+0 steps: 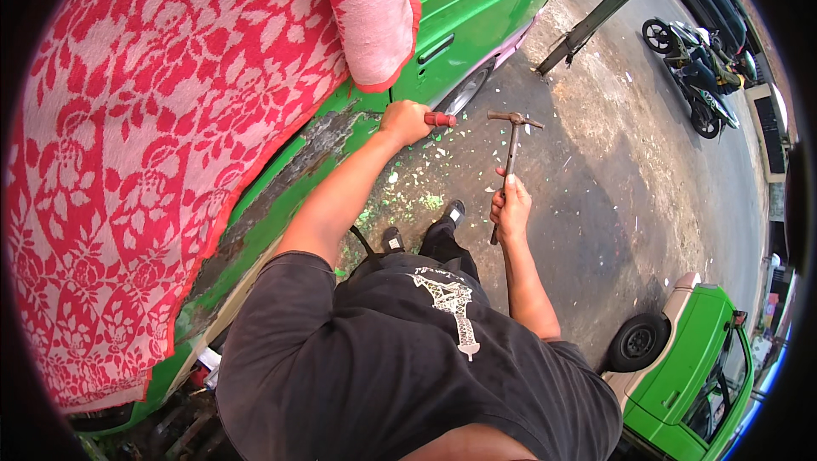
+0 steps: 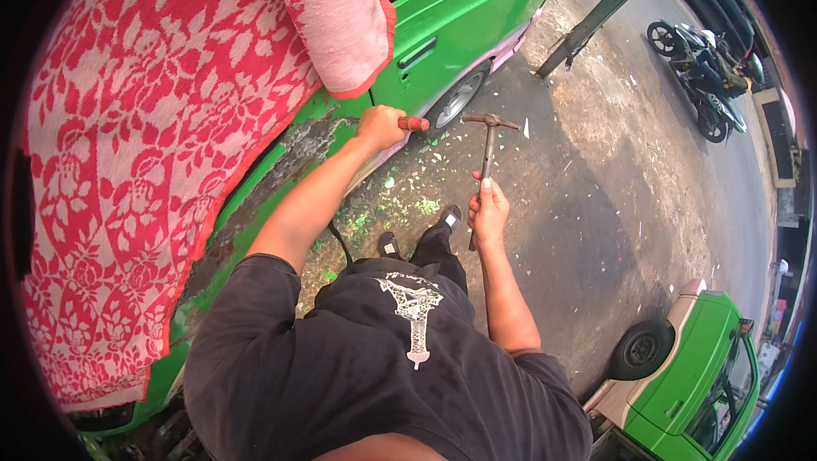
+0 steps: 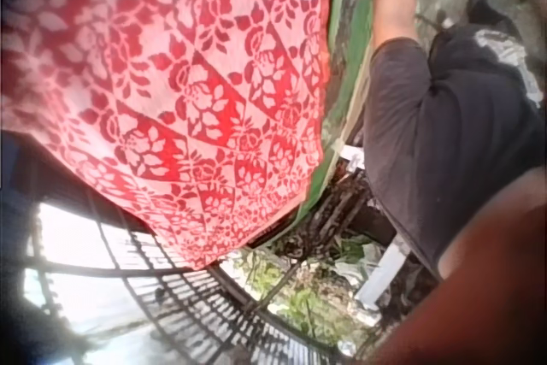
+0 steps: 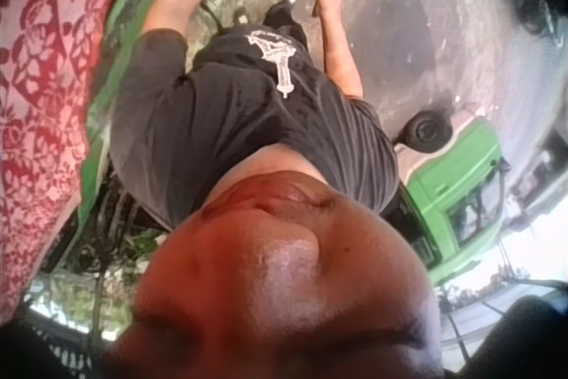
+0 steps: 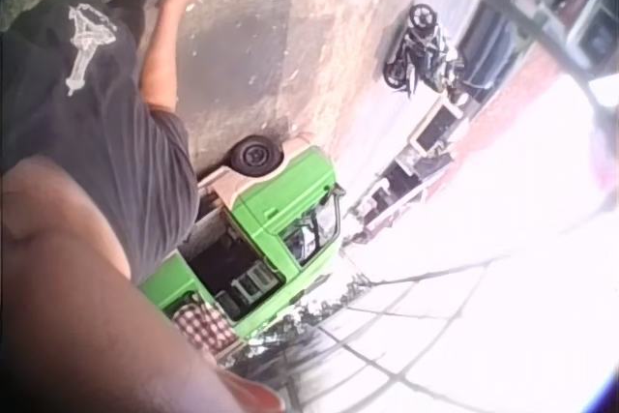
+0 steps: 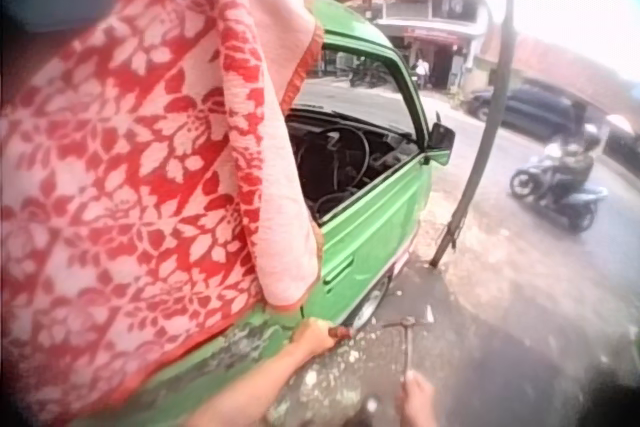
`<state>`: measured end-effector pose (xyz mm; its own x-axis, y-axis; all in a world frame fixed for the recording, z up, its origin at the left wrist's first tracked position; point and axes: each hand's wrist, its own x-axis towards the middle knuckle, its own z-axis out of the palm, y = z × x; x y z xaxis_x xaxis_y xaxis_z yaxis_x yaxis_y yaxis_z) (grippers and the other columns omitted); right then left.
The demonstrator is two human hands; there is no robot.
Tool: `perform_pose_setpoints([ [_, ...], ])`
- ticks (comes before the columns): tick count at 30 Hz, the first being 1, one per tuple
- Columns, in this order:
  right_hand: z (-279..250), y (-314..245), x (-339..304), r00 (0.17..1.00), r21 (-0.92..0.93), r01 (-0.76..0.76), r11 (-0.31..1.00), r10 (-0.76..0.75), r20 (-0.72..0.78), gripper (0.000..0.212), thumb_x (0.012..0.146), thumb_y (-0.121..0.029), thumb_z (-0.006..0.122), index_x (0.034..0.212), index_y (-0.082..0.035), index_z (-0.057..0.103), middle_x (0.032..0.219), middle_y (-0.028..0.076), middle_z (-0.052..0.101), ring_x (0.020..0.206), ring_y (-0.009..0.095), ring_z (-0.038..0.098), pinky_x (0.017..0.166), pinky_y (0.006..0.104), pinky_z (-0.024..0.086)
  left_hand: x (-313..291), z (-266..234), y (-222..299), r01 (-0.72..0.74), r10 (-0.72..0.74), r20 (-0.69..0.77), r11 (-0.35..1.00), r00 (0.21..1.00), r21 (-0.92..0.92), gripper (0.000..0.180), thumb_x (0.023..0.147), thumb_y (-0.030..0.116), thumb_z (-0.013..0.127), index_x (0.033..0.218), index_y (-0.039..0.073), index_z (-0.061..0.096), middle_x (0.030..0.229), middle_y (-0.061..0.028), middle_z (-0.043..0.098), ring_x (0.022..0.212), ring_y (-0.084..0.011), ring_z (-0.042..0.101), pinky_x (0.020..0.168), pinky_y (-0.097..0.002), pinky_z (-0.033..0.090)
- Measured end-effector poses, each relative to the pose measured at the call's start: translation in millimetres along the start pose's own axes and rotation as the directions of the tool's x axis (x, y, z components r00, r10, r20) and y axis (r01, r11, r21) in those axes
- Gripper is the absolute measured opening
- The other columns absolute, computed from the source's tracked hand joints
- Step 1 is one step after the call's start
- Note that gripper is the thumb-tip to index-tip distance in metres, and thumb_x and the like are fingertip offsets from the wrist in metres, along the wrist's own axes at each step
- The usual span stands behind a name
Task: The person uses a hammer and a chisel to chip away old paint from the side of a green car. They repeatedly strike the chisel with the hammer to remove paint flakes from the vehicle's body panel.
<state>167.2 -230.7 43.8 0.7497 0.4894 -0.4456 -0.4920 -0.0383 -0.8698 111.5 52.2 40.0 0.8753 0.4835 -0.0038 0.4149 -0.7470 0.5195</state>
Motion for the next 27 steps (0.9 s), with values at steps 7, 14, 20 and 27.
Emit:
perform_pose_setpoints([
  [7, -8.3, 3.2, 4.0, 0.996, -0.028, -0.045, 0.999, 0.047, 0.073, 0.034, 0.104, -0.036, 0.050, 0.122, -0.010, 0.062, 0.057, -0.006, 0.038, 0.041, 0.002, 0.028, 0.037, 0.0215, 0.021, 8.4, 14.7, -9.5, -0.033, 0.032, 0.021, 0.997, 0.999, 0.064, 0.025, 0.079, 0.036, 0.066, 0.079, 0.013, 0.075, 0.079, -0.0164, 0.070, 0.075, -0.0362, 0.069, 0.071, -0.0464, 0.055],
  [14, 8.9, 3.7, 9.4, 0.999, 0.160, -0.030, 0.987, 0.027, 0.024, 0.035, 0.104, -0.038, 0.048, 0.121, -0.010, 0.061, 0.058, -0.005, 0.039, 0.042, 0.002, 0.029, 0.036, 0.0212, 0.022, 22.4, 15.4, -2.0, 0.053, -0.056, 0.039, 0.996, 0.998, 0.077, 0.025, 0.081, 0.036, 0.065, 0.079, 0.013, 0.074, 0.080, -0.0166, 0.071, 0.076, -0.0366, 0.069, 0.071, -0.0469, 0.054],
  [20, -1.8, -9.4, 30.5, 0.998, 0.236, -0.067, 0.969, 0.060, 0.035, 0.035, 0.103, -0.038, 0.050, 0.120, -0.010, 0.061, 0.057, -0.005, 0.039, 0.040, 0.003, 0.028, 0.035, 0.0216, 0.022, 29.9, 20.2, -5.0, 0.089, -0.091, 0.028, 0.994, 0.995, 0.067, 0.030, 0.083, 0.040, 0.066, 0.079, 0.012, 0.074, 0.078, -0.0175, 0.070, 0.074, -0.0380, 0.068, 0.069, -0.0481, 0.054],
  [27, -12.4, -12.4, 59.2, 0.991, 0.120, -0.130, 0.984, 0.124, 0.057, 0.036, 0.105, -0.038, 0.045, 0.122, -0.010, 0.060, 0.057, -0.005, 0.038, 0.040, 0.004, 0.028, 0.036, 0.0217, 0.022, 41.6, 21.7, 1.0, 0.148, -0.154, 0.050, 0.984, 0.987, 0.099, 0.030, 0.083, 0.040, 0.065, 0.079, 0.012, 0.075, 0.080, -0.0180, 0.070, 0.075, -0.0386, 0.068, 0.070, -0.0483, 0.054],
])
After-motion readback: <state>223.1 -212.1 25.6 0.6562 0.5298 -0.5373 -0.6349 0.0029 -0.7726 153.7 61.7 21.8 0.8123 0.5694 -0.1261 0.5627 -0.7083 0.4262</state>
